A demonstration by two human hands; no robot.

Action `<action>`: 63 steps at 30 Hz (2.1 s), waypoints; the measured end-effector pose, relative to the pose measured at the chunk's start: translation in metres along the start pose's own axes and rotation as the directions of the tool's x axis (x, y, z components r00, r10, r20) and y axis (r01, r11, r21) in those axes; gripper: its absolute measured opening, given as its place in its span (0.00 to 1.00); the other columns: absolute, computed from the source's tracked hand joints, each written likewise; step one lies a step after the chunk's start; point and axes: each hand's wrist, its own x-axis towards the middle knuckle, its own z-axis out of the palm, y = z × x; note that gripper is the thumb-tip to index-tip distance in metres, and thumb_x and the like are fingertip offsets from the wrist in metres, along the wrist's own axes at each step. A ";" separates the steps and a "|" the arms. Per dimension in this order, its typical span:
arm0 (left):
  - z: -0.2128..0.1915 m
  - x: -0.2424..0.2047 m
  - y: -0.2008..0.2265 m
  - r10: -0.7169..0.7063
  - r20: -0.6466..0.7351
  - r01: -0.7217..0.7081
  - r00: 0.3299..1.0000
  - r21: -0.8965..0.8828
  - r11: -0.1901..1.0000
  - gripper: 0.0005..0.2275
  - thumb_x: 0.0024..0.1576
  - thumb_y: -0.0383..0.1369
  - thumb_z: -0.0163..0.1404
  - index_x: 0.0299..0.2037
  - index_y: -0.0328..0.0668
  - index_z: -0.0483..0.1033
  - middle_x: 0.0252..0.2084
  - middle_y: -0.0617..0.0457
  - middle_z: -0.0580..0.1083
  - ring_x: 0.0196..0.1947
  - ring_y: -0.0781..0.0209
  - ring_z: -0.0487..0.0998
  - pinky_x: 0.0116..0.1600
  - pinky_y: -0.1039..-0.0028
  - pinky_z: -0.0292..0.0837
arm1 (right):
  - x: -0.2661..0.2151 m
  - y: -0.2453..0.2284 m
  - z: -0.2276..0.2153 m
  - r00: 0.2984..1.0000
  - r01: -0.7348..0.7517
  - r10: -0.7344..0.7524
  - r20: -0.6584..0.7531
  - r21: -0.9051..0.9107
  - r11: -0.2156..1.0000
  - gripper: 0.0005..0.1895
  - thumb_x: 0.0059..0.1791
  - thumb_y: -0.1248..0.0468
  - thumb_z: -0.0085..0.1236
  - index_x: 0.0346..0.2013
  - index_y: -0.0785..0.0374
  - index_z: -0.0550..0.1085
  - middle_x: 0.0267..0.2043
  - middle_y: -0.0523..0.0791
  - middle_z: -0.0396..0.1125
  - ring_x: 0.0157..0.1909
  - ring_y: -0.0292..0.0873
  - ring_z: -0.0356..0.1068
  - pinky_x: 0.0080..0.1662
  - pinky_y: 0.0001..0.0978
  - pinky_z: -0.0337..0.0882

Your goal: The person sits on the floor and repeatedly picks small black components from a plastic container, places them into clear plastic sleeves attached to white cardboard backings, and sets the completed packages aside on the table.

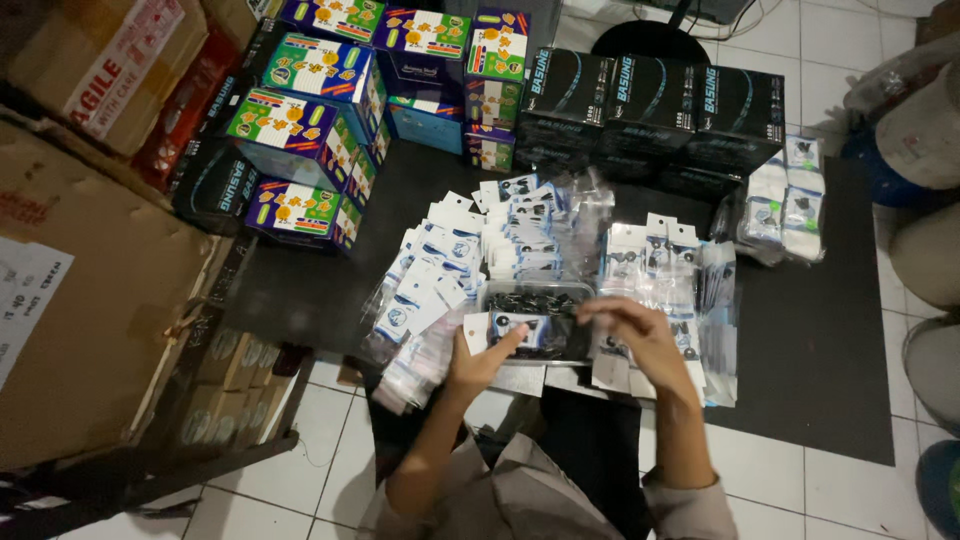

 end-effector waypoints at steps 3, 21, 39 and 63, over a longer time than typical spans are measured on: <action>0.017 0.020 -0.007 -0.089 -0.004 0.089 0.996 0.026 0.996 0.16 0.42 0.44 0.72 0.20 0.45 0.78 0.17 0.57 0.75 0.17 0.71 0.74 0.29 0.79 0.66 | 0.017 -0.027 -0.004 0.987 0.077 -0.076 0.139 -0.003 0.997 0.24 0.44 0.72 0.49 0.55 0.69 0.76 0.57 0.55 0.73 0.63 0.51 0.67 0.64 0.47 0.61; 0.042 0.086 -0.009 0.743 0.248 -0.518 0.622 0.842 0.152 0.13 0.48 0.43 0.64 0.41 0.58 0.78 0.74 0.54 0.57 0.73 0.41 0.52 0.65 0.41 0.45 | 0.123 0.057 -0.011 0.908 0.406 -0.387 0.164 -0.577 0.709 0.07 0.43 0.67 0.68 0.34 0.53 0.83 0.34 0.41 0.79 0.44 0.49 0.78 0.56 0.45 0.65; 0.045 0.085 -0.004 0.696 0.253 -0.591 0.672 0.750 0.298 0.07 0.52 0.33 0.60 0.35 0.45 0.76 0.71 0.47 0.60 0.74 0.31 0.50 0.64 0.32 0.43 | 0.121 0.075 -0.004 0.843 0.526 -0.452 0.291 -0.622 0.580 0.09 0.43 0.65 0.67 0.37 0.51 0.82 0.38 0.41 0.78 0.55 0.48 0.72 0.59 0.46 0.61; -0.089 0.033 -0.017 0.669 -0.030 -0.370 0.742 0.814 0.448 0.13 0.61 0.34 0.52 0.54 0.40 0.76 0.54 0.48 0.76 0.58 0.49 0.73 0.59 0.58 0.68 | -0.014 0.030 0.012 0.935 0.294 -0.340 0.106 -0.769 0.568 0.18 0.49 0.71 0.54 0.54 0.59 0.74 0.59 0.47 0.67 0.59 0.52 0.65 0.59 0.47 0.62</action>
